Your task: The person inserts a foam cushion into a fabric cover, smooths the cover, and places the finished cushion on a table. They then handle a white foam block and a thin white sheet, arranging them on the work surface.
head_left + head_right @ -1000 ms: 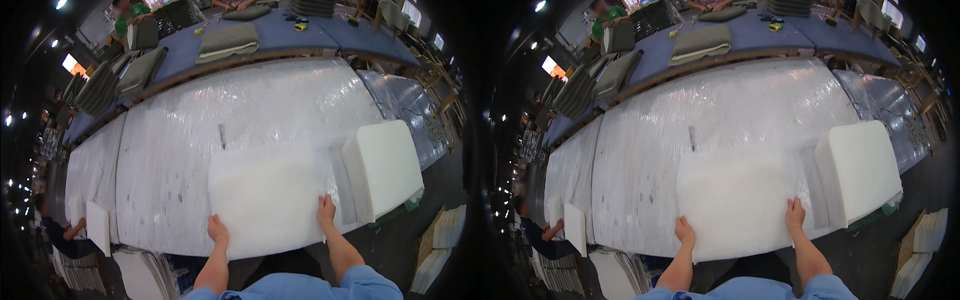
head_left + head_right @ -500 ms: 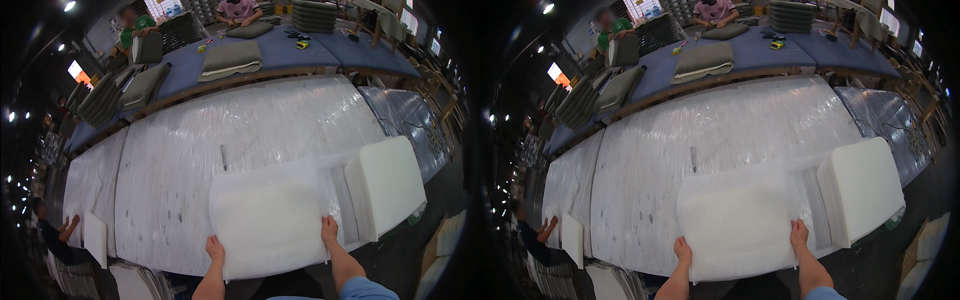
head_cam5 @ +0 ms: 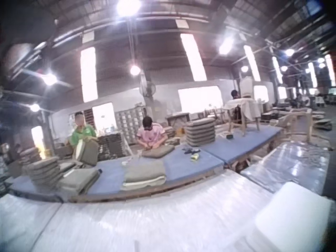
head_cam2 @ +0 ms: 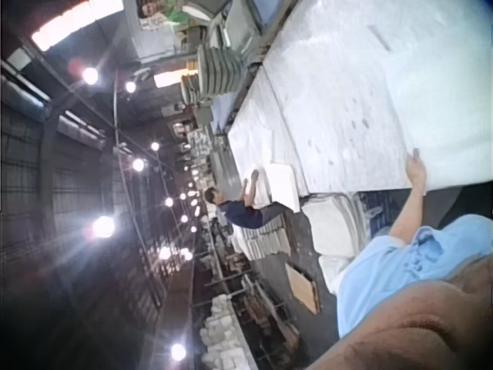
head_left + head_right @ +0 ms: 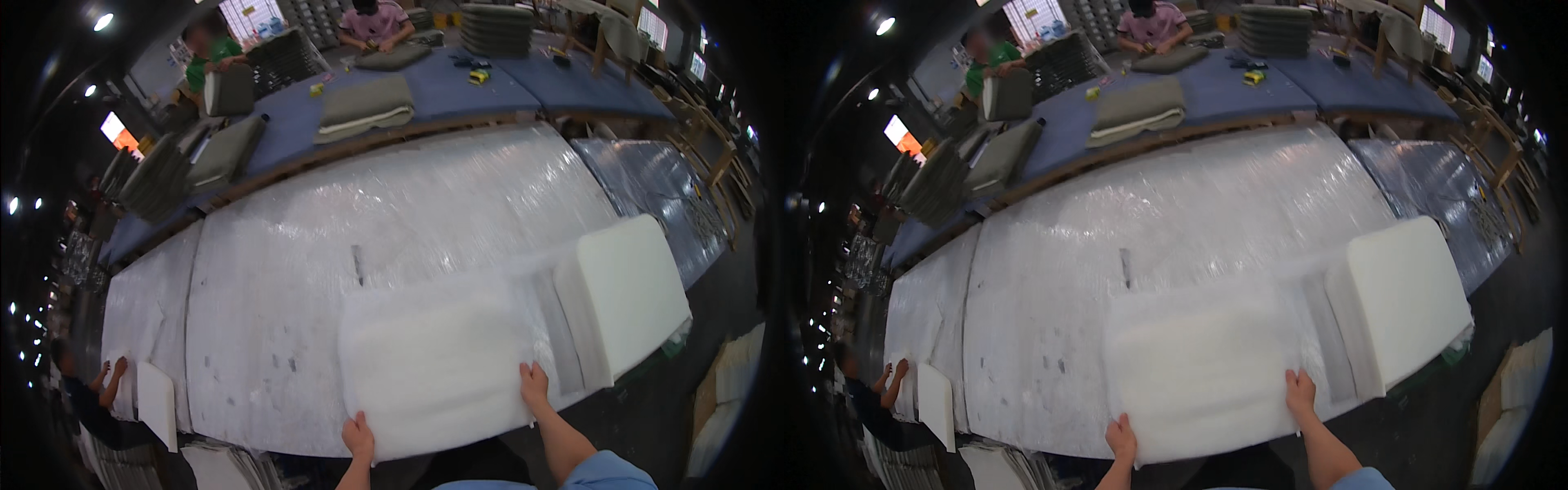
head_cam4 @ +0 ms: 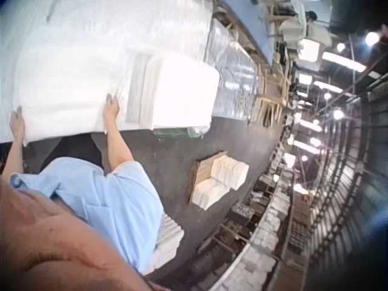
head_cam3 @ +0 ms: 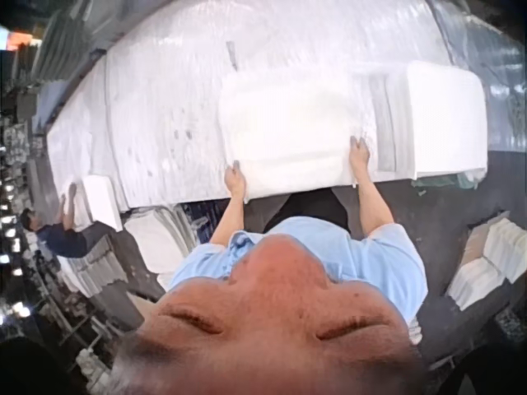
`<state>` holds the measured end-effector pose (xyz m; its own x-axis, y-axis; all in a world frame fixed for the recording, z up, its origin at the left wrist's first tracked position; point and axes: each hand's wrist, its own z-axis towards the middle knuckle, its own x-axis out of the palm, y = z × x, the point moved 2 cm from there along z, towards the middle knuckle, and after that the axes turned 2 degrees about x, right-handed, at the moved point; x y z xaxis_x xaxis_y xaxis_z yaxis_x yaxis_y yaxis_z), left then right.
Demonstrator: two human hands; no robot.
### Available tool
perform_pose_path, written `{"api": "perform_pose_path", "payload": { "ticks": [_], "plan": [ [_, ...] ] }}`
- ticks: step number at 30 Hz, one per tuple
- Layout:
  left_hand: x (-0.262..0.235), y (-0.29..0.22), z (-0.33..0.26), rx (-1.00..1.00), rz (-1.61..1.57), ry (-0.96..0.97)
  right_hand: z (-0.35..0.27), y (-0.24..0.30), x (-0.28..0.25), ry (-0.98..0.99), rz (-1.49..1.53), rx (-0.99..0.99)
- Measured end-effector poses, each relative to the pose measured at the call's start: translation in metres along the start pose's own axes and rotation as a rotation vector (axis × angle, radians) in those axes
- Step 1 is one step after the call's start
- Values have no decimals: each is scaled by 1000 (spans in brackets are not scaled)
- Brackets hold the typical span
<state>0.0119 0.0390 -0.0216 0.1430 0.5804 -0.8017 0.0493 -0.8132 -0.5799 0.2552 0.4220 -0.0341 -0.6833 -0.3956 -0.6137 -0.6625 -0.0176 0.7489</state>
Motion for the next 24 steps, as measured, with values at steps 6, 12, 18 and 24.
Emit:
{"api": "perform_pose_path", "payload": {
  "ticks": [6, 12, 18, 24],
  "plan": [
    [6, 11, 10, 74, 26, -43, 12, -7, -3, -8, -59, -73],
    [19, 18, 15, 21, -186, 37, 16, -20, 4, -27, -58, -67],
    [24, 23, 19, 58, -134, 61, 18, -19, 8, 2, -146, -55],
    [12, 28, 18, -203, -519, 57, 25, -27, -11, 151, 3, 64]
  ]
}}
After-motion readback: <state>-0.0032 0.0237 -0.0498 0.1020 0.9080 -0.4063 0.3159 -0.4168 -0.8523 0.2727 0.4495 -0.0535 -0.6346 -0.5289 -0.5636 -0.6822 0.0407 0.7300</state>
